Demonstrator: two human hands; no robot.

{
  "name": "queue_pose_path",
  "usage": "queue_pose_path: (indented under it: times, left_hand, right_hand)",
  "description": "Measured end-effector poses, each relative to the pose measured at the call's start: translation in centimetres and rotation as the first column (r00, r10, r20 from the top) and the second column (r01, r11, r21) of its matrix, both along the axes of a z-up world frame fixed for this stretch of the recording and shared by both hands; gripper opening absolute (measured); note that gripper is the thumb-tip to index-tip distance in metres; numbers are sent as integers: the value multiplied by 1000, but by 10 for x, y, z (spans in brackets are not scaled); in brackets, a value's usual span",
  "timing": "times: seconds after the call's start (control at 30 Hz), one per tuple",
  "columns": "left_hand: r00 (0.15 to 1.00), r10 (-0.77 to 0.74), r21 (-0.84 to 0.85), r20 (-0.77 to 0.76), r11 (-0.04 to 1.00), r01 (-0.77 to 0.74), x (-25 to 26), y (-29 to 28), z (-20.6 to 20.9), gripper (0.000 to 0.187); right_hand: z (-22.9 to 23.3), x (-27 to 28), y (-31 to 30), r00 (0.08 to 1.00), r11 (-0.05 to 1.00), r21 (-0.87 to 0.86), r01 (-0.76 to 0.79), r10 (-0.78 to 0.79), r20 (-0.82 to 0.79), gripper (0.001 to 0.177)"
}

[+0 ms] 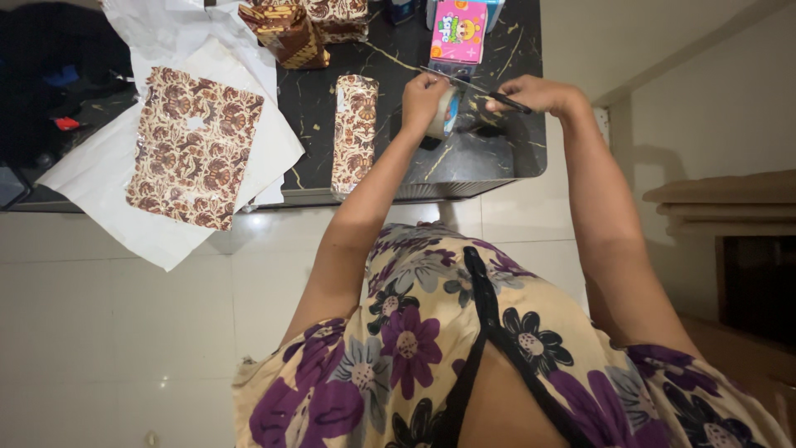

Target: The person wraps a rectangular item with patterned paper on a dark countertop. They fold the paper around the item, smooth the edges, and secure the package with clear tape using scissors to cut the tape.

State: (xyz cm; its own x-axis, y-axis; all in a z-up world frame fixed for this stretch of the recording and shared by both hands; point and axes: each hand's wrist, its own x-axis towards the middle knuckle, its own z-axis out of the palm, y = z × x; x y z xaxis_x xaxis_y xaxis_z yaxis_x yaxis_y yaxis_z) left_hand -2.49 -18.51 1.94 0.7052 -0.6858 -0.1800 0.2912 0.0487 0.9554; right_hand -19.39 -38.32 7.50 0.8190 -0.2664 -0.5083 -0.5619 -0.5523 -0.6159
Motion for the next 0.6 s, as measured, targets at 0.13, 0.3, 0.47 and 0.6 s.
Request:
queue_pose_path:
  times: [0.13, 0.3, 0.47, 0.6]
  left_hand:
    - [1000, -9, -18, -3, 1000, 9, 2, -2, -6, 19]
    - [999, -33, -8, -39, 999, 33, 9, -8, -19, 19]
    - [994, -68, -62, -91, 996, 62, 14, -12, -27, 21]
    - [989, -105, -20, -106, 994, 103, 20, -13, -30, 19]
  right_hand:
    - [-5, 2, -1, 1000, 1000, 6, 15, -14, -12, 73]
    - [-12, 4, -5, 1000, 1000, 6, 25, -25, 3, 72]
    - [-15, 7, -4, 999, 999, 5, 34, -34, 19, 73]
    - [-14, 9, -1, 999, 999, 39, 8, -10, 43, 74]
